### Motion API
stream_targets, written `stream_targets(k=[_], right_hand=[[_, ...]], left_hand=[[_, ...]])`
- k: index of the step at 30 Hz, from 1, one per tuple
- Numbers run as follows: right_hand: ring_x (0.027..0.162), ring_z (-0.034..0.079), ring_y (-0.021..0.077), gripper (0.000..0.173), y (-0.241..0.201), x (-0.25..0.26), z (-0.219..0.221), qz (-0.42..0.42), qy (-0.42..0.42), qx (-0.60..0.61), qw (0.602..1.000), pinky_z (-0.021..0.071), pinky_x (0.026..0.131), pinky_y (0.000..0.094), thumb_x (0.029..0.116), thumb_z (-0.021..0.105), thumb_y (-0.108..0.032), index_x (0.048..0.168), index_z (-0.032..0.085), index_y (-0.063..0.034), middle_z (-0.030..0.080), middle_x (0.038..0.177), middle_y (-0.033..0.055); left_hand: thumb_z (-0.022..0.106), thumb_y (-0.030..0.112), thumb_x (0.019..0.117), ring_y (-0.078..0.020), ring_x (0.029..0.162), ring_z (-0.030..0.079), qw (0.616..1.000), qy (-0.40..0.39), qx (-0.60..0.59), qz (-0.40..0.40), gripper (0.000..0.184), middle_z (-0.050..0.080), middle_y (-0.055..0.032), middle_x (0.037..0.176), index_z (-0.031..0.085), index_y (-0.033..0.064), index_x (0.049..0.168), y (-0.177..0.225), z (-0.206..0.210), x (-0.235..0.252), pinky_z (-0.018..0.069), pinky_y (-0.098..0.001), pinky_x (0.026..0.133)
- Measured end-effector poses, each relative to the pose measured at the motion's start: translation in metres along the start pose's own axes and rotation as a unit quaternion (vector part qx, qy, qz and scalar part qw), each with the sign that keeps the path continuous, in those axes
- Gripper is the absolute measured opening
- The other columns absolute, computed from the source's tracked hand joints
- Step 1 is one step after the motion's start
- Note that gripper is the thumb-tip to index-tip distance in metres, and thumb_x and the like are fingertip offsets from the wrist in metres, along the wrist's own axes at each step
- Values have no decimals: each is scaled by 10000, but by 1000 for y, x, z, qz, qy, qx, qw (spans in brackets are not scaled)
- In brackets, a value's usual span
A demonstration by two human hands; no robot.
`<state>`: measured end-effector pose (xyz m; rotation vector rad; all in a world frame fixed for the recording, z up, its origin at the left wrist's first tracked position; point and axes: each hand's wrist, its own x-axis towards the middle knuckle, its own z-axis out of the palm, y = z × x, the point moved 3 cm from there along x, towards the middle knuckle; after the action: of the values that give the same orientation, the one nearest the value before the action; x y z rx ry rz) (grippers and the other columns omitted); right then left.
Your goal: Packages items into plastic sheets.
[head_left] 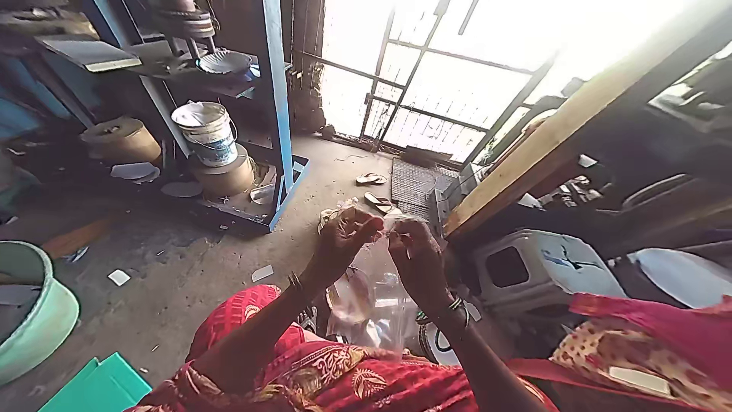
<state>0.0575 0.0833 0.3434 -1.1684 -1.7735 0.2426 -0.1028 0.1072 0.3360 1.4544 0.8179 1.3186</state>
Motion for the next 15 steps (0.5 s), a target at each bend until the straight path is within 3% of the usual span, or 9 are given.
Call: stream_targets(k=[2,4,9,15], right_hand=[[933,672,137,226,2,1,-4,-16,5,-4,1000,562,843,264,987,536,-127,1056,642,61,671,991,163],[925,664,113,223,4,0,-6,-30,3,-2,1000,557,838,247,993,538,-140,1049,641,50,668,976,140],[959,655,99,157,6,-3,-9,-69,-21,30,997,549,874,232,981,569,-114,1022,625,27,659,1003,127],[953,663,152,139,10,-8,-12,-58,-32,6,998,572,861,285,977,571,-128,977,616,3,649,1007,136]], left_hand=[[690,192,978,-71,851,714,998,-29,49,27,190,736,-17,941,684,26,1072,4,1,0,602,-248,803],[709,161,967,-61,843,718,998,-48,41,26,172,749,-19,928,710,19,1063,4,5,-1,601,-231,802],[619,33,992,-118,811,725,983,-53,-141,-101,69,730,-51,887,667,-9,1018,2,13,-2,617,-283,801],[518,74,1042,-167,857,704,947,-13,-253,-196,105,693,-74,935,614,36,1029,-6,30,-11,607,-340,800]])
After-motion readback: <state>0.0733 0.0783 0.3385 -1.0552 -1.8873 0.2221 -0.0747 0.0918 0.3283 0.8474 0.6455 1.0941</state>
